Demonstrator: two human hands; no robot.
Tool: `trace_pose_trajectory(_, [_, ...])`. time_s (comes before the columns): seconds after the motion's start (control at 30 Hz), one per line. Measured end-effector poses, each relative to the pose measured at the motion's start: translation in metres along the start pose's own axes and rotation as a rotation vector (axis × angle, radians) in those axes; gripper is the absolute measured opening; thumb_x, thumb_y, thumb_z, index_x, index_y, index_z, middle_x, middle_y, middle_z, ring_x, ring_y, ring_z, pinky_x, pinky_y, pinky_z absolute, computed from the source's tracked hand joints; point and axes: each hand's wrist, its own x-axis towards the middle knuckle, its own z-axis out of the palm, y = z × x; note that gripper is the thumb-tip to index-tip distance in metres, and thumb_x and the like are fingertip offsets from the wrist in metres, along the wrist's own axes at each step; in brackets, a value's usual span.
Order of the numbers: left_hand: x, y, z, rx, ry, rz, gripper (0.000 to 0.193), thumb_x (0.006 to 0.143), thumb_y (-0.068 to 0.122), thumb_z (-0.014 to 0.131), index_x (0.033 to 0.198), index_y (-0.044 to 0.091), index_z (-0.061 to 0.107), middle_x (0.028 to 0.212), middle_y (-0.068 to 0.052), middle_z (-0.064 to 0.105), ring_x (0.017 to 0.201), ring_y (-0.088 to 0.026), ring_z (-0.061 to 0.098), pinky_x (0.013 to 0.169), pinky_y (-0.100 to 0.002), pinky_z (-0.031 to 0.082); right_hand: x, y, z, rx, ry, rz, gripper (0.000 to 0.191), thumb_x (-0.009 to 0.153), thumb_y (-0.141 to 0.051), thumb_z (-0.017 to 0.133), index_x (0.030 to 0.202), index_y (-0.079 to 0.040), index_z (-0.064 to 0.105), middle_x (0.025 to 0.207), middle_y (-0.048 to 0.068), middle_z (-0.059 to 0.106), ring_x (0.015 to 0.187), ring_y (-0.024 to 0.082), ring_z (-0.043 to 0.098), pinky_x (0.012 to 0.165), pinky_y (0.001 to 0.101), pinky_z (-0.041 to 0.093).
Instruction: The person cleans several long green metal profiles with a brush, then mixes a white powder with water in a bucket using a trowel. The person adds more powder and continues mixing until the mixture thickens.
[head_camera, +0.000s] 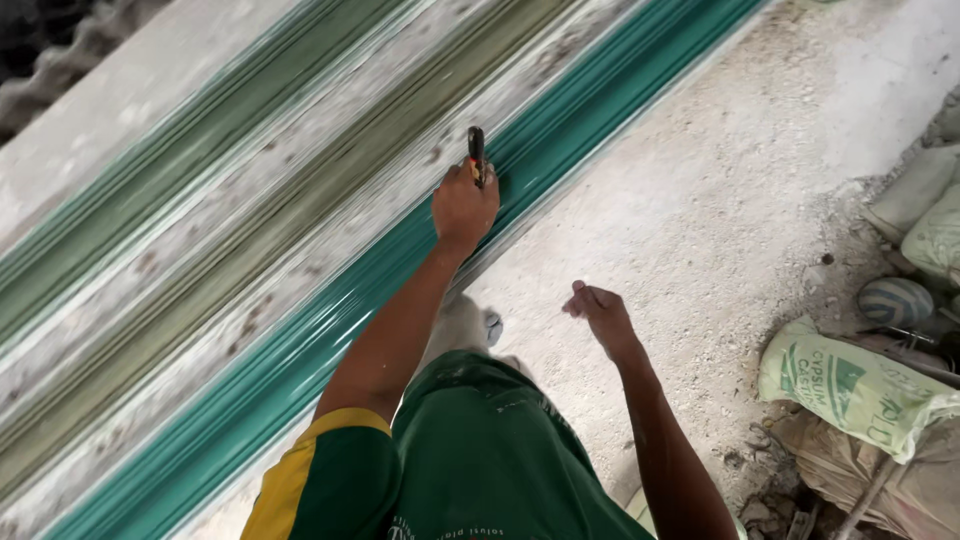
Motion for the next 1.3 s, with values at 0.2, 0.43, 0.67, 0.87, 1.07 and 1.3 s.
trace_pose_trajectory(0.2, [0.125,0.141,0.138,-0.009,0.005,0.040,0.028,0.097,0.032,0.062,0.108,0.007,0.068,0.087,-0.015,0.066,0.072,-0.037,0.070,0.064,-0.053,0.056,0.121,-0.056,-0.164,0.134,0.044,-0.095,0.043,0.105,-0.036,0.058,0.113,0.005,0.070,0.096,0.015,0.076,0.095,0.023,0.071,0.093,0.0374,0.057])
trace_pose_trajectory(0.43, [0.287,0.306,0.306,-0.019,-0.021,0.078,0.029,0.099,0.033,0.061,0.113,0.007,0.065,0.089,-0.015,0.065,0.068,-0.036,0.068,0.059,-0.050,0.056,0.285,-0.115,-0.334,0.012,-0.002,0.019,0.039,0.095,-0.042,0.066,0.097,-0.004,0.069,0.093,0.015,0.074,0.091,0.022,0.074,0.081,0.0367,0.058])
trace_pose_trajectory(0.67, [0.413,0.437,0.429,-0.056,-0.075,0.092,0.031,0.101,0.031,0.058,0.116,0.005,0.065,0.089,-0.015,0.065,0.068,-0.035,0.069,0.058,-0.051,0.056,0.407,-0.172,-0.504,0.026,0.125,-0.058,0.044,0.092,-0.047,0.063,0.114,-0.009,0.068,0.103,0.012,0.076,0.099,0.023,0.074,0.087,0.0382,0.058])
trace_pose_trajectory(0.87, [0.499,0.525,0.544,-0.022,-0.003,0.113,0.031,0.099,0.033,0.062,0.113,0.006,0.066,0.092,-0.015,0.068,0.076,-0.037,0.070,0.064,-0.051,0.057,0.526,-0.223,-0.606,0.226,0.195,0.041,0.058,0.100,-0.046,0.057,0.135,0.001,0.062,0.127,0.019,0.070,0.119,0.029,0.069,0.099,0.0437,0.057])
trace_pose_trajectory(1.07, [0.596,0.635,0.670,-0.027,0.092,0.141,0.033,0.100,0.034,0.059,0.115,0.007,0.069,0.092,-0.016,0.068,0.076,-0.038,0.070,0.065,-0.051,0.057,0.672,-0.274,-0.737,0.398,0.252,-0.077,0.067,0.100,-0.044,0.055,0.151,-0.003,0.043,0.144,0.021,0.059,0.128,0.037,0.059,0.099,0.0467,0.054])
trace_pose_trajectory(1.3, [0.713,0.767,0.792,-0.042,0.067,0.099,0.036,0.100,0.040,0.056,0.111,0.008,0.069,0.095,-0.015,0.070,0.072,-0.036,0.071,0.060,-0.049,0.058,0.824,-0.330,-0.882,0.447,0.132,-0.135,0.068,0.103,-0.048,0.047,0.153,-0.003,0.038,0.153,0.015,0.049,0.137,0.033,0.052,0.107,0.0466,0.049])
